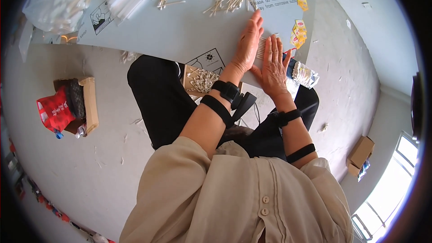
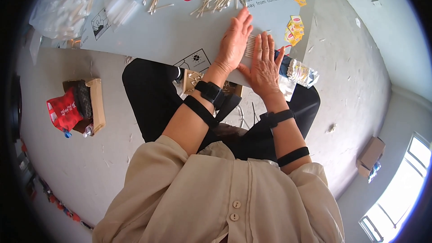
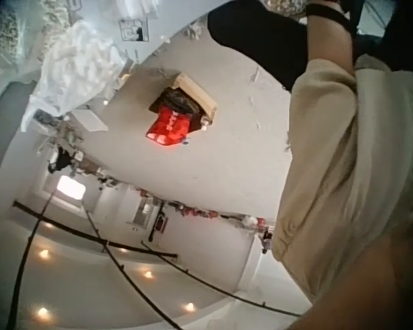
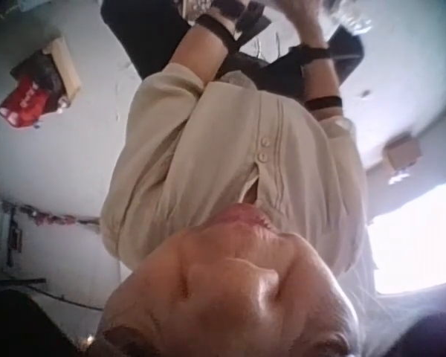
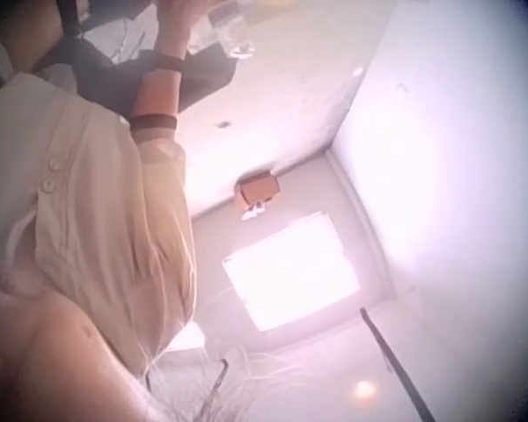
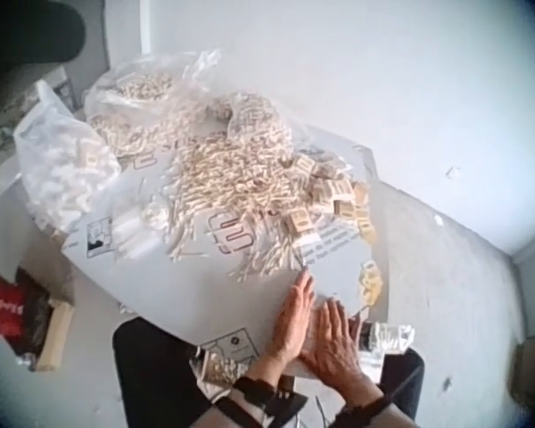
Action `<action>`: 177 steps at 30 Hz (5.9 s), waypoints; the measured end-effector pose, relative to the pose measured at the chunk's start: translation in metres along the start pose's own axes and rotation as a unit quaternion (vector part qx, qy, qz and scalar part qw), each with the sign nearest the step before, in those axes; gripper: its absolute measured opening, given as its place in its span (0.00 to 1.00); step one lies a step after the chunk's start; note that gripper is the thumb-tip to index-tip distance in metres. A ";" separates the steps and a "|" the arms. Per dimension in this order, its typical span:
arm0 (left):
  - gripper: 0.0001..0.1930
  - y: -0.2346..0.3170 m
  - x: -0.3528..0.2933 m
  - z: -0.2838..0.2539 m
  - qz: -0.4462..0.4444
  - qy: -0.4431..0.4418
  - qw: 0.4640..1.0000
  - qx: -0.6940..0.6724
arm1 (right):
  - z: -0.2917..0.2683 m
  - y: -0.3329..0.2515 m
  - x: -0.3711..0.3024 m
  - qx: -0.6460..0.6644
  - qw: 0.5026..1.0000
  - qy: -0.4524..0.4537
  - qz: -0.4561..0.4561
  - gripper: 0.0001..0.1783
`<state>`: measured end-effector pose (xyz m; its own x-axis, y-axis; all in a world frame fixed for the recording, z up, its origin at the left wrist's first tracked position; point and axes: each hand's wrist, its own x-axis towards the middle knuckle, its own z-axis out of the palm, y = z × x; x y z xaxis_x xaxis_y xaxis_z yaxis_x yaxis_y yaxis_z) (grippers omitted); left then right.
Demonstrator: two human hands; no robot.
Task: Manually bundling cotton swabs together with elastic bands.
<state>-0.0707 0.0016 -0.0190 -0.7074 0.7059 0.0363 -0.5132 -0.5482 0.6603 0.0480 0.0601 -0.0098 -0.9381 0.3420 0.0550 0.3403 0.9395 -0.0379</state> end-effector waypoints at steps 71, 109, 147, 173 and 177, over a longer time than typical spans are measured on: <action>0.13 0.043 -0.052 -0.007 0.155 0.044 0.683 0.712 | -0.079 0.008 0.014 0.575 0.794 0.178 0.089 0.07; 0.05 0.083 -0.029 -0.045 0.117 0.145 0.766 0.616 | -0.068 -0.019 -0.045 0.615 0.786 -0.032 0.059 0.04; 0.10 0.103 -0.065 0.076 -0.009 -0.068 0.854 0.515 | -0.077 -0.017 -0.029 0.573 0.789 0.210 0.075 0.09; 0.17 0.069 -0.073 0.007 0.003 -0.074 0.626 0.776 | -0.031 0.045 0.025 0.204 0.967 0.148 -0.037 0.31; 0.38 0.052 -0.077 0.003 0.045 -0.067 0.524 0.848 | -0.027 0.047 0.010 0.139 0.987 0.058 -0.049 0.55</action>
<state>-0.0420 -0.0801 0.0147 -0.5936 0.7984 0.1010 0.7690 0.5256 0.3638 0.0566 0.1080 0.0158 -0.9466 0.2640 0.1849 0.2019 0.9329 -0.2982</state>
